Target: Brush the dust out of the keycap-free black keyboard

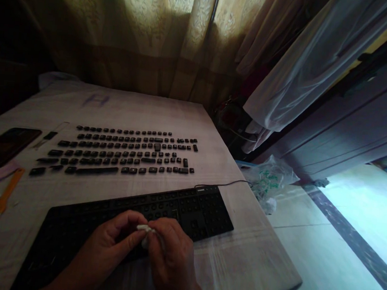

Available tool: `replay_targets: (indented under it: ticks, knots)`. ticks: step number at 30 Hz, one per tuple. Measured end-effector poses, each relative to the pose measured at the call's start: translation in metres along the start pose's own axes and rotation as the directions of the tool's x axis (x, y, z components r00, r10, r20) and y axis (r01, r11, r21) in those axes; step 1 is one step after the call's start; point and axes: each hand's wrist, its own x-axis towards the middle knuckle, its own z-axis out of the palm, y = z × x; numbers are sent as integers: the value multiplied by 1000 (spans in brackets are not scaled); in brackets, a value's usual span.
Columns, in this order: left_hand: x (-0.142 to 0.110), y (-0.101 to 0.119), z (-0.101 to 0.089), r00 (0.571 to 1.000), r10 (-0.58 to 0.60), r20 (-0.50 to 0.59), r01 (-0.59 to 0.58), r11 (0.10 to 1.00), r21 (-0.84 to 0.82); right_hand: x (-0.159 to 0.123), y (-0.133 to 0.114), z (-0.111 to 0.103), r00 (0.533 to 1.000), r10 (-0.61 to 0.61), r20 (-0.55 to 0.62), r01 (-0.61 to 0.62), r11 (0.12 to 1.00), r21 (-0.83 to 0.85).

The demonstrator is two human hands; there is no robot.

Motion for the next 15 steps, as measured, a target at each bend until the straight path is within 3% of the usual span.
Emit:
replay_targets:
  ticks: [5, 8, 10, 13, 15]
  knots:
    - [3, 2, 3, 999, -20, 30, 19, 999, 36, -8, 4, -2, 997, -73, 23, 74, 996, -54]
    - [2, 4, -5, 998, 42, 46, -50, 979, 199, -10, 17, -13, 993, -111, 30, 114, 989, -93]
    - [2, 4, -20, 990, 129, -54, -102, 931, 350, -7, 29, -23, 998, -67, -5, 64, 979, -195]
    - [2, -2, -59, 944, 245, -220, -77, 814, 576, 3, 47, -34, 997, -42, -62, 15, 926, -378]
    - [4, -10, -92, 900, 347, -264, -60, 699, 712, 10, 55, -36, 1000, -19, 5, 19, 900, -435]
